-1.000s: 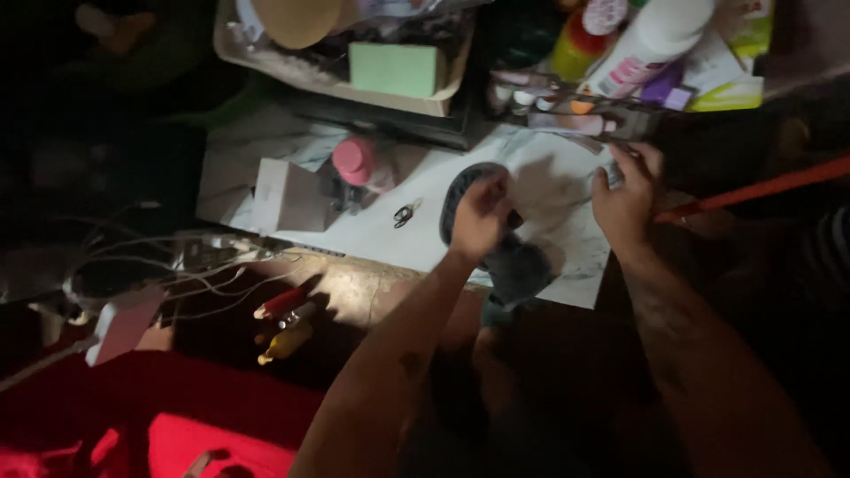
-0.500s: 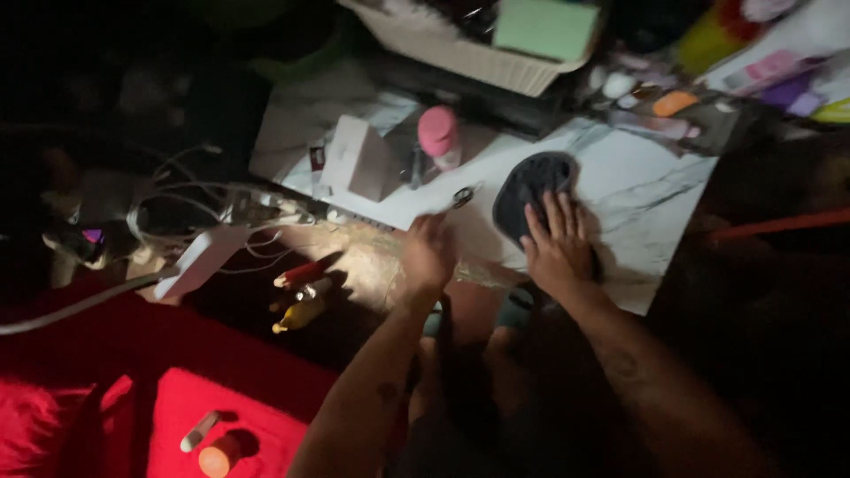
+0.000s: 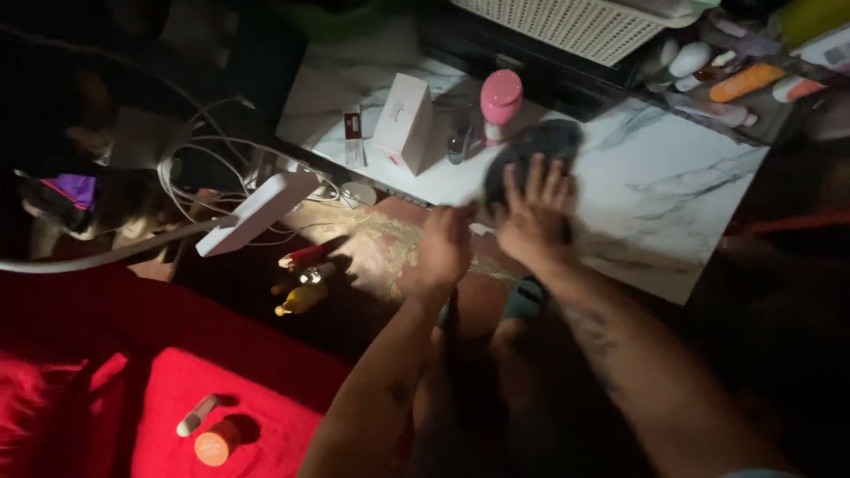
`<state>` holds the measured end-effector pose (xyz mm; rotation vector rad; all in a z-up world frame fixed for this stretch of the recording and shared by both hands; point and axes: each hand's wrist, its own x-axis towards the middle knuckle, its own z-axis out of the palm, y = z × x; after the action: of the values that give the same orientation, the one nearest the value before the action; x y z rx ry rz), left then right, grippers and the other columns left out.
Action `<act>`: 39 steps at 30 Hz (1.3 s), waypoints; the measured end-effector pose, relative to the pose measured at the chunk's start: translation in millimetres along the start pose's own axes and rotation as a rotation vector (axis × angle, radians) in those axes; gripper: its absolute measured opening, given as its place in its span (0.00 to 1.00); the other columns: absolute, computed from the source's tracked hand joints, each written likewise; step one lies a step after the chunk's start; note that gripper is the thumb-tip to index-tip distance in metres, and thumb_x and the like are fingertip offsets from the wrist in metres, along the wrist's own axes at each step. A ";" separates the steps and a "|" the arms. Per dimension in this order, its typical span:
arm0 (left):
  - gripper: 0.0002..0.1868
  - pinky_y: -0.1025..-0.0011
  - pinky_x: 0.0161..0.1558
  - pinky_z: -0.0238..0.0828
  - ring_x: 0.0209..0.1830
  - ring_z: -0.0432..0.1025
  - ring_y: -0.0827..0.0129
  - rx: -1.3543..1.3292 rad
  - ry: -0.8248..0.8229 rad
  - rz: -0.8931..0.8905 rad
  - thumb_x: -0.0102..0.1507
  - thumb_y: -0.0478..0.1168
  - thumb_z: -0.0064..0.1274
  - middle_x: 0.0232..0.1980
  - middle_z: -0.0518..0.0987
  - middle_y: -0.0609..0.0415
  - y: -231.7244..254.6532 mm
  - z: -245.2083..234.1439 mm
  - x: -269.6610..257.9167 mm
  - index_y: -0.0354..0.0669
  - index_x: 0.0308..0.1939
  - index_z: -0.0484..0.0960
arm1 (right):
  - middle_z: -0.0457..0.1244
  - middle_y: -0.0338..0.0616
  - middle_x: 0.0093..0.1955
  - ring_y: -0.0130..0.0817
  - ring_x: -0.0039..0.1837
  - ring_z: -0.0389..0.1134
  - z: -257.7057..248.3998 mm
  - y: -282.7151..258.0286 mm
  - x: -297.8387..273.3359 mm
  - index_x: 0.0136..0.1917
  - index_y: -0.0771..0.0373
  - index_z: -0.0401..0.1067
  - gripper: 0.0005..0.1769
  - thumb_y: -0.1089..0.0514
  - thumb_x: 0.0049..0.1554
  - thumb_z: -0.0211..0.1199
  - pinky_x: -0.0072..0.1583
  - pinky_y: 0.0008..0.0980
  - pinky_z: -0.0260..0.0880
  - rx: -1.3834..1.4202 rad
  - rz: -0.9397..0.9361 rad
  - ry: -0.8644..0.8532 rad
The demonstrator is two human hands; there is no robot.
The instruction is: Cleaning and organizing various skincare and cosmetic bottles on a table.
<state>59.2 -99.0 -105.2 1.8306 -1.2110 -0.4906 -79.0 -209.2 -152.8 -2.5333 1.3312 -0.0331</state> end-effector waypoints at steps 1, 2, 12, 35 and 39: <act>0.11 0.57 0.51 0.74 0.50 0.75 0.48 -0.008 -0.001 0.001 0.65 0.30 0.50 0.48 0.79 0.43 6.1 -9.8 -8.6 0.41 0.49 0.82 | 0.39 0.72 0.83 0.75 0.81 0.32 -0.8 -5.8 -2.9 0.80 0.63 0.57 0.42 0.44 0.57 0.59 0.75 0.71 0.29 -0.008 0.003 0.000; 0.10 0.56 0.49 0.74 0.49 0.75 0.47 -0.015 -0.003 -0.022 0.65 0.30 0.50 0.48 0.79 0.43 12.5 -19.5 -16.9 0.41 0.49 0.82 | 0.40 0.70 0.83 0.73 0.82 0.32 -2.0 -11.2 -5.6 0.80 0.61 0.57 0.41 0.44 0.58 0.59 0.75 0.71 0.30 0.019 -0.023 -0.011; 0.03 0.55 0.44 0.74 0.45 0.76 0.46 0.142 -0.102 -0.069 0.64 0.35 0.54 0.45 0.81 0.44 -13.3 -33.5 -71.6 0.41 0.42 0.81 | 0.56 0.60 0.78 0.62 0.78 0.55 -41.0 90.8 -104.2 0.75 0.60 0.68 0.32 0.47 0.61 0.61 0.70 0.65 0.55 -0.034 -0.089 0.175; 0.19 0.54 0.49 0.71 0.51 0.74 0.49 0.571 -0.357 0.374 0.62 0.42 0.47 0.54 0.80 0.43 -48.9 114.4 71.3 0.38 0.53 0.79 | 0.42 0.67 0.84 0.68 0.84 0.36 -26.6 140.7 -2.6 0.81 0.65 0.54 0.42 0.39 0.63 0.57 0.78 0.67 0.33 0.140 0.107 0.096; 0.16 0.55 0.51 0.71 0.52 0.74 0.52 0.622 -0.377 0.362 0.64 0.43 0.49 0.55 0.80 0.44 -44.1 113.5 73.8 0.39 0.51 0.79 | 0.43 0.67 0.84 0.69 0.84 0.38 -32.2 145.0 21.0 0.81 0.66 0.55 0.43 0.39 0.63 0.58 0.78 0.66 0.35 0.114 0.073 0.088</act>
<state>36.1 -207.6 -194.4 1.9972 -2.0867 -0.2711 -188.3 -311.6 -161.1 -2.4115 1.4118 -0.2022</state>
